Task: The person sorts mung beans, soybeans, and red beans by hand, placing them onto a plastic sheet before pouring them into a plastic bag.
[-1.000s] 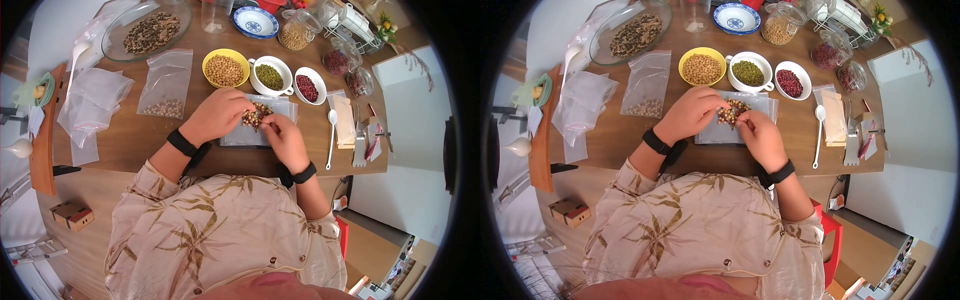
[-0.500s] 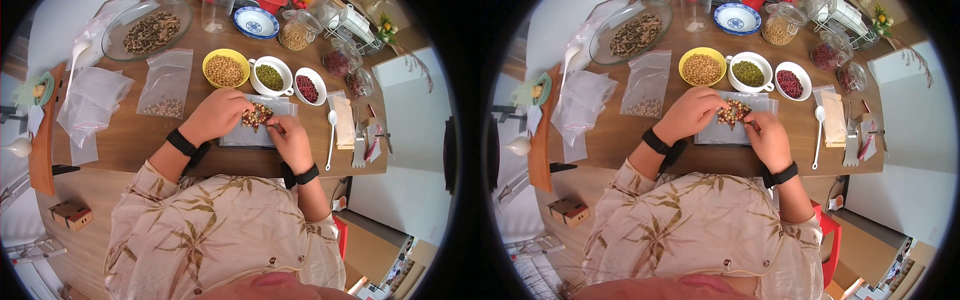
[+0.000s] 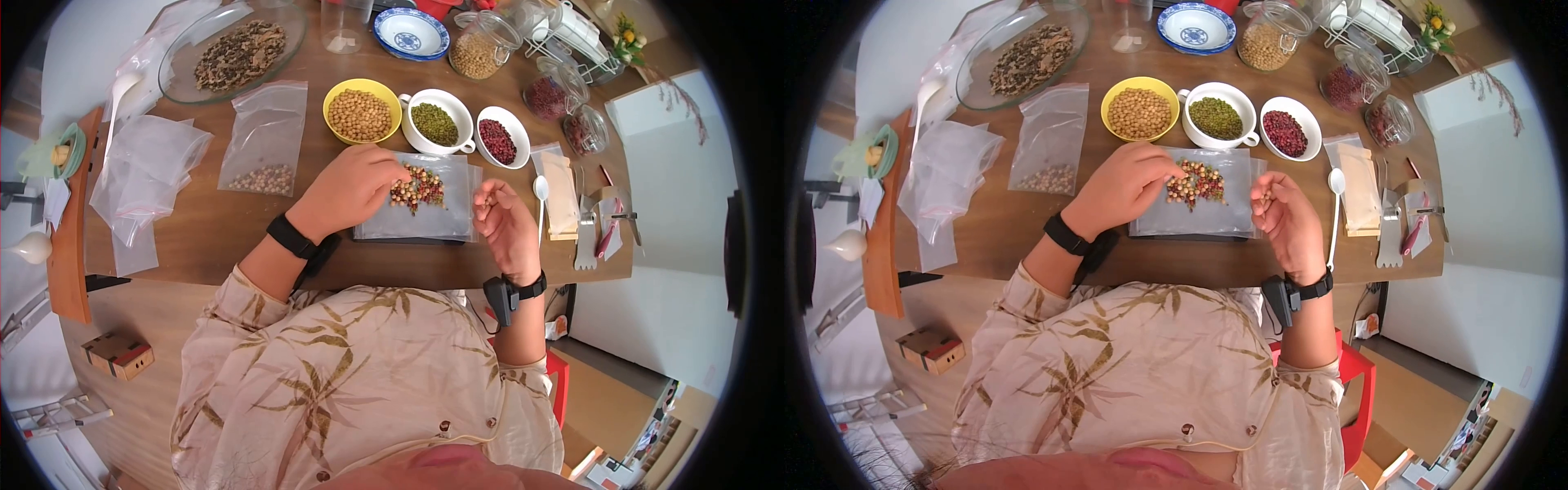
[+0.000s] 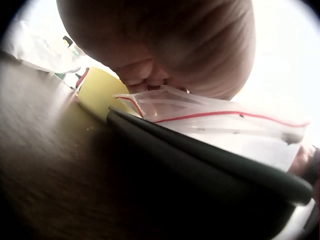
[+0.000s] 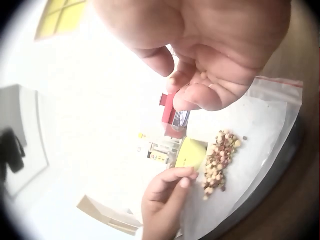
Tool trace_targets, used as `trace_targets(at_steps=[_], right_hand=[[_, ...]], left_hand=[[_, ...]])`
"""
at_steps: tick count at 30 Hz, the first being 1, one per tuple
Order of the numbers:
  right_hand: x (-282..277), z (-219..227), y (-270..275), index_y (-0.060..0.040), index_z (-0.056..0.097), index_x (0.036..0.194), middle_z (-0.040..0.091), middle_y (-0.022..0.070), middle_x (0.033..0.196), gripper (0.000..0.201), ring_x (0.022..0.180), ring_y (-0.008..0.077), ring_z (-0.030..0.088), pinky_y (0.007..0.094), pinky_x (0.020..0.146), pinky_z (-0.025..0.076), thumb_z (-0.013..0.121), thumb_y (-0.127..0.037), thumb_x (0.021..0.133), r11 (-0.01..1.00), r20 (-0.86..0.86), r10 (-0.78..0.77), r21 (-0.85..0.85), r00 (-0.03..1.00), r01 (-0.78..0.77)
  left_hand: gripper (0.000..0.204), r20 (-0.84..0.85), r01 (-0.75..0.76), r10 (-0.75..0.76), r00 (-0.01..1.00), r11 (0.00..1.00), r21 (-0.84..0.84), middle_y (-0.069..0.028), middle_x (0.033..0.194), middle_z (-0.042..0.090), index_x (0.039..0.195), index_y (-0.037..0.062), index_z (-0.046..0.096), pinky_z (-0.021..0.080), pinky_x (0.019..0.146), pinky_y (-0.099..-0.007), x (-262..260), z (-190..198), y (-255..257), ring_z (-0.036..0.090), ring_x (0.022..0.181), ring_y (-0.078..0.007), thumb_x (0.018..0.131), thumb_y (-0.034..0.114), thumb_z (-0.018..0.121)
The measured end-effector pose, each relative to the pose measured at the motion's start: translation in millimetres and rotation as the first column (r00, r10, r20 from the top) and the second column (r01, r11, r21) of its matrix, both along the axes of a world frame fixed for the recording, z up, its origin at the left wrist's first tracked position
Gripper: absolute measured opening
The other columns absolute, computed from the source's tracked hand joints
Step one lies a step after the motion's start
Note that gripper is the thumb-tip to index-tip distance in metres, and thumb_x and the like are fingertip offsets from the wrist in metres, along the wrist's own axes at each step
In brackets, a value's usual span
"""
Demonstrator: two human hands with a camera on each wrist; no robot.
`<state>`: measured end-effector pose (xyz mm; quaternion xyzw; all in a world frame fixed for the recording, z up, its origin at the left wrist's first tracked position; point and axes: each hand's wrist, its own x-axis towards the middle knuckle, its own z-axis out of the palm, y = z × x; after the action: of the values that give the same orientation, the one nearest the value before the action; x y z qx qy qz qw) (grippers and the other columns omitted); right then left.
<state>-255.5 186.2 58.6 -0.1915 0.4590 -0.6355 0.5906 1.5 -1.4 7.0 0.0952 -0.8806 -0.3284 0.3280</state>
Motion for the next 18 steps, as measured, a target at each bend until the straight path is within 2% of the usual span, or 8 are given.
trace_targets(at_steps=[2,4,5,7,12,15,17,18], right_hand=[[9.6,-11.3,-1.1,-0.0057,0.071,0.119,0.069,-0.0005,0.099,0.014,0.084,0.0099,0.06,0.0253,0.076,0.049,0.07,-0.014,0.108,0.999,-0.36,-0.002,0.033,0.933,0.015],[9.0,-29.8,0.6,-0.0043,0.077,0.114,0.064,0.0018,0.089,0.017,0.077,0.0155,0.058,0.0311,0.071,0.048,0.081,-0.014,0.101,0.991,-0.817,0.112,0.135,0.566,-0.001],[13.4,-27.0,0.0,-0.0043,0.077,0.114,0.064,0.0018,0.089,0.017,0.077,0.0155,0.058,0.0311,0.071,0.048,0.081,-0.014,0.101,0.991,-0.816,0.11,0.133,0.567,-0.002],[30.2,-18.5,-3.4,-0.0042,0.078,0.11,0.06,0.0052,0.082,0.019,0.074,0.0204,0.058,0.0372,0.068,0.048,0.083,-0.015,0.096,0.98,-0.956,0.185,0.197,0.229,0.031],[36.1,-23.4,-7.6,-0.004,0.079,0.108,0.06,0.0084,0.082,0.018,0.074,0.0203,0.058,0.0389,0.066,0.047,0.083,-0.014,0.094,0.987,-0.981,0.153,0.158,0.117,0.034],[21.6,-24.3,-8.1,-0.0034,0.076,0.111,0.063,0.005,0.086,0.016,0.076,0.0168,0.061,0.0349,0.065,0.047,0.076,-0.016,0.102,0.985,-0.951,0.158,0.17,0.266,0.025],[9.5,-17.4,-13.9,-0.0025,0.07,0.12,0.065,0.0006,0.092,0.02,0.079,0.0141,0.061,0.0293,0.064,0.045,0.064,-0.019,0.11,0.988,-0.336,0.036,0.152,0.941,0.016],[3.1,-11.3,-17.4,-0.0011,0.064,0.128,0.07,0.0032,0.106,0.025,0.089,0.0176,0.069,0.0286,0.072,0.056,0.055,-0.02,0.115,0.993,-0.059,0.115,0.028,0.992,-0.113]], left_hand=[[0.024,0.005,0.004,-0.004,1.0,1.0,0.0,-0.0112,0.109,0.072,0.114,0.0064,0.077,0.053,0.095,-0.0477,-0.3,0.3,0.7,0.068,0.105,-0.0362,0.094,-0.003,0.067],[0.024,-0.001,0.0,0.0,1.0,1.0,0.001,-0.0114,0.108,0.072,0.115,0.0064,0.077,0.053,0.095,-0.0475,0.1,0.5,0.7,0.068,0.105,-0.0363,0.094,-0.003,0.067],[0.024,0.001,0.0,0.0,1.0,1.0,-0.001,-0.0114,0.108,0.072,0.115,0.0064,0.077,0.053,0.095,-0.0475,0.3,-0.1,0.2,0.068,0.105,-0.0363,0.094,-0.003,0.067],[0.024,0.0,-0.003,0.003,1.0,1.0,0.006,-0.0114,0.108,0.072,0.115,0.0066,0.077,0.053,0.094,-0.0474,0.6,-2.1,-1.8,0.068,0.105,-0.0363,0.095,-0.002,0.067],[0.024,0.001,-0.007,0.007,1.0,1.0,0.003,-0.0111,0.108,0.072,0.116,0.0069,0.077,0.054,0.094,-0.0474,1.1,0.0,-1.8,0.068,0.104,-0.0363,0.096,-0.002,0.068],[0.024,-0.005,-0.036,0.036,0.999,0.999,-0.018,-0.0107,0.108,0.073,0.115,0.0073,0.077,0.054,0.094,-0.0475,2.4,5.1,-0.5,0.068,0.104,-0.0362,0.095,-0.001,0.068],[0.024,-0.009,-0.058,0.058,0.998,0.998,-0.032,-0.0105,0.108,0.073,0.115,0.0076,0.077,0.054,0.094,-0.0476,2.4,6.1,0.3,0.068,0.105,-0.0362,0.095,-0.001,0.068],[0.025,-0.025,-0.065,0.064,0.998,0.998,-0.027,-0.0106,0.107,0.073,0.115,0.0079,0.077,0.054,0.094,-0.0477,1.9,5.9,0.5,0.068,0.105,-0.0361,0.094,-0.001,0.068]])
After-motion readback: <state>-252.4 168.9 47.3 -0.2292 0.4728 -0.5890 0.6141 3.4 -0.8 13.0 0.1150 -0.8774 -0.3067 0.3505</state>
